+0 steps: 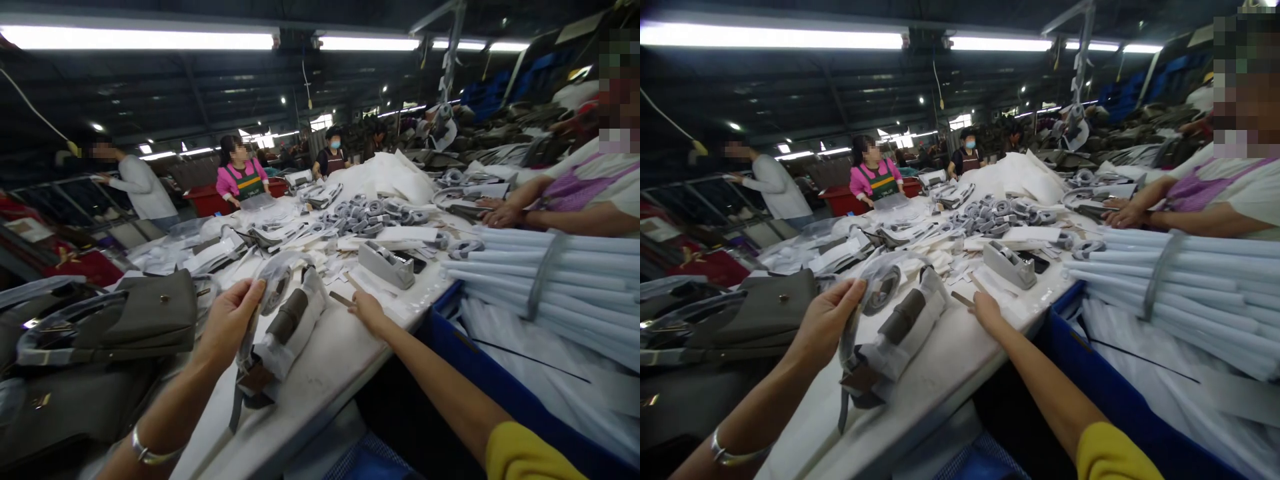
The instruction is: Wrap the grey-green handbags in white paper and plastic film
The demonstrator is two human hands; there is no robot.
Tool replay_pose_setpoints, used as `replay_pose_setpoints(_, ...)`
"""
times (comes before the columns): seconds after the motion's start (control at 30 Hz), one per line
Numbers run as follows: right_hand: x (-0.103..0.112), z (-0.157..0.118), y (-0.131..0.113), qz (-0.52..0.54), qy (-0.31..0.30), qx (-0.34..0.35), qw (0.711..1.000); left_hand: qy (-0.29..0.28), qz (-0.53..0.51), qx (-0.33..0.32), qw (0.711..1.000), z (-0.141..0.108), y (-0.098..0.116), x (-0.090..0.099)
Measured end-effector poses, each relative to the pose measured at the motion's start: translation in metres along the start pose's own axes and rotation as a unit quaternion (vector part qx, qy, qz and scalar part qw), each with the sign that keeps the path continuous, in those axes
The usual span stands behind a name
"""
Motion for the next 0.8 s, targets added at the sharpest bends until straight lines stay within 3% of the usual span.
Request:
replay_pose_setpoints(0.2,0.008,-0.007,-0.004,0.109,-0.034,0.027,0.993,-0.019,0.003,0.021,1.000,-0.004,-0.013,-0.003)
replay_pose_setpoints(0.4,0.020,-0.033,-0.028,0.278,-0.064,0.039,0.957,-0.037,-0.001,0.032,0.999,0.000,-0.014,-0.007)
replay_pose_setpoints(0.53,0.035,-0.043,-0.055,0.355,-0.112,0.048,0.927,-0.044,-0.003,0.028,0.999,-0.001,-0.014,-0.009)
replay_pose_setpoints(0.67,0.048,-0.067,-0.097,0.384,-0.186,0.105,0.898,-0.042,0.008,0.010,0.999,0.000,-0.011,-0.007)
replay_pose_setpoints(0.8,0.057,-0.080,-0.124,0.353,-0.153,0.147,0.911,-0.031,0.050,-0.021,0.998,0.000,-0.006,-0.002)
Point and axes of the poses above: each hand's wrist, its own z-axis towards the middle knuckle, its own x-axis out of the back of the hand, y = z × x, the point moved 6 cm from there along z, towards the middle knuckle, and after that the axes turned 9 degrees about y, right-handed, at the moved point
